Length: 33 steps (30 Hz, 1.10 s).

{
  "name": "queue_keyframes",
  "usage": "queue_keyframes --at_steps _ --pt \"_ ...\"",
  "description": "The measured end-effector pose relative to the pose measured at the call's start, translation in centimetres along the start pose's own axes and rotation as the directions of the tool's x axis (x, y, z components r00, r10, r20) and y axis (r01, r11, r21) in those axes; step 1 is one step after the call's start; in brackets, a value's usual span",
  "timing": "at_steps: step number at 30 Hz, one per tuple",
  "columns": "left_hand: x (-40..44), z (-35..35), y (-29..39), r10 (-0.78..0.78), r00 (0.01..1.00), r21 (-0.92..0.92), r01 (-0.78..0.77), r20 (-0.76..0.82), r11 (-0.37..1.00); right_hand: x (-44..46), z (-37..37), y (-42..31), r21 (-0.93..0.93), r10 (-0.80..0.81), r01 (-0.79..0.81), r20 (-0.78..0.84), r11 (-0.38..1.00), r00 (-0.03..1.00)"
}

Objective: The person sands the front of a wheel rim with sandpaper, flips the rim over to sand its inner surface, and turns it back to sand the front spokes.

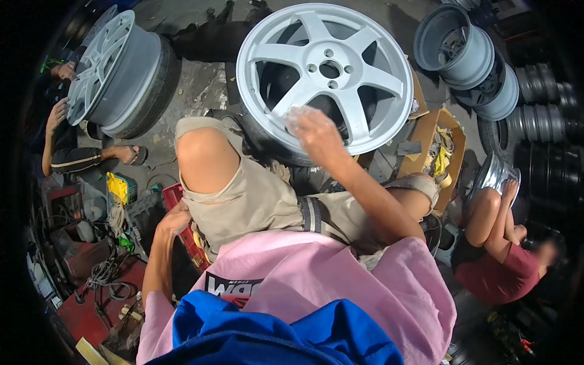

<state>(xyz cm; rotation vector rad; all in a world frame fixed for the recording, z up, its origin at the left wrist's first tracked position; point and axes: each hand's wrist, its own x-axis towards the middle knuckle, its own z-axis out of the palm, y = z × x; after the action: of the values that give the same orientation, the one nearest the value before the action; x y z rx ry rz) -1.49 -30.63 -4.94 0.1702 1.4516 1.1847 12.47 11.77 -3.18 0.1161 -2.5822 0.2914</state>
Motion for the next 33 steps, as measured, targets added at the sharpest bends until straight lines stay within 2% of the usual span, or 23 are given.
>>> queue_keyframes --at_steps 1,3,5,8,10,11,12,13,14,15,16,17,19,21,22,23,24,25,26,27,30,32,33 --pt "-0.8 -0.4 0.0 -0.005 1.0 -0.001 0.005 -0.004 1.0 0.0 0.4 1.1 -0.023 -0.002 0.001 -0.032 1.0 0.999" --pt "-2.4 -1.3 -0.3 -0.097 0.995 0.156 0.091 0.032 0.984 0.7 1.2 4.4 -0.1 0.354 -0.351 0.02 0.931 0.935" --pt "-3.2 -1.1 0.9 -0.08 0.993 0.225 0.059 0.086 0.973 1.5 1.0 4.6 -0.07 0.331 -0.33 -0.008 0.941 0.944" --pt "-3.6 -0.7 2.8 -0.037 0.974 0.176 -0.003 0.225 0.984 1.2 0.9 -0.2 0.002 -0.032 0.032 -0.068 0.999 0.997" --pt "-3.5 -0.9 5.3 -0.086 0.956 0.352 -0.019 0.28 0.936 1.0 0.6 1.0 -0.027 -0.012 0.01 -0.088 1.0 0.996" --pt "-3.7 -0.5 7.0 -0.015 0.983 0.309 -0.042 0.181 0.95 0.9 0.7 1.9 -0.052 0.007 -0.012 -0.109 0.999 0.994" --pt "-3.0 -3.7 6.1 0.071 0.994 0.431 -0.102 0.088 0.897 1.1 1.2 3.1 -0.07 0.23 -0.234 -0.063 0.97 0.971" --pt "-3.5 -3.4 9.8 0.051 0.997 0.497 -0.015 -0.06 0.867 2.4 1.0 4.5 -0.053 0.259 -0.263 -0.08 0.963 0.963" --pt "-3.3 -3.5 13.0 0.332 0.942 0.808 -0.156 -0.052 0.568 2.3 2.4 5.2 -0.08 0.293 -0.297 -0.061 0.952 0.954" --pt "-1.8 -5.7 13.1 0.541 0.826 0.835 -0.182 -0.157 0.52 2.5 3.8 5.4 -0.105 0.322 -0.325 -0.045 0.94 0.946" --pt "-1.6 -3.7 17.9 0.676 0.729 0.931 -0.165 -0.106 0.324 2.7 3.8 3.9 -0.111 0.204 -0.207 -0.036 0.972 0.978" --pt "-1.0 -2.2 21.0 0.714 0.671 0.885 -0.191 -0.199 0.425 2.5 3.2 1.6 -0.116 0.085 -0.087 -0.023 0.989 0.996" --pt "0.1 1.0 26.8 0.83 0.55 0.935 -0.237 -0.094 0.263 2.2 1.8 0.2 -0.073 -0.033 0.03 -0.041 0.997 0.999" --pt "2.2 3.8 31.0 0.883 0.469 0.942 -0.308 0.028 0.133 0.7 0.8 2.0 -0.115 0.034 -0.039 -0.048 0.993 0.998" --pt "4.0 5.0 32.5 0.878 0.475 0.935 -0.334 0.056 0.121 1.0 1.1 3.6 -0.111 0.248 -0.252 -0.051 0.961 0.968" --pt "6.5 6.2 33.5 0.923 0.356 0.888 -0.459 0.146 0.037 2.5 0.2 4.8 -0.065 0.27 -0.274 -0.057 0.96 0.961" --pt "8.2 7.7 34.7 0.921 0.359 0.888 -0.458 0.152 0.032 2.0 2.0 6.2 -0.11 0.281 -0.286 -0.063 0.952 0.958" --pt "8.4 9.9 36.6 0.839 0.541 0.897 -0.395 0.053 0.198 1.6 4.0 7.1 -0.151 0.288 -0.295 -0.071 0.943 0.955" --pt "10.4 10.0 36.4 0.913 0.393 0.854 -0.506 0.107 0.118 2.7 2.7 5.0 -0.133 0.183 -0.186 -0.031 0.974 0.983" --pt "12.0 9.7 36.3 0.906 0.409 0.899 -0.429 0.107 0.087 3.3 1.0 2.4 -0.109 0.077 -0.076 0.012 0.991 0.997" --pt "14.8 7.0 34.3 0.885 0.458 0.889 -0.435 0.084 0.141 2.2 0.3 3.4 -0.135 0.127 -0.127 -0.008 0.983 0.992" --pt "17.9 4.4 33.0 0.702 0.703 0.957 -0.27 0.118 0.109 2.8 0.3 4.1 -0.094 0.23 -0.228 0.012 0.969 0.973" --pt "18.7 4.1 33.0 0.706 0.699 0.958 -0.266 0.118 0.103 3.8 0.7 4.5 -0.093 0.226 -0.225 0.005 0.97 0.974"
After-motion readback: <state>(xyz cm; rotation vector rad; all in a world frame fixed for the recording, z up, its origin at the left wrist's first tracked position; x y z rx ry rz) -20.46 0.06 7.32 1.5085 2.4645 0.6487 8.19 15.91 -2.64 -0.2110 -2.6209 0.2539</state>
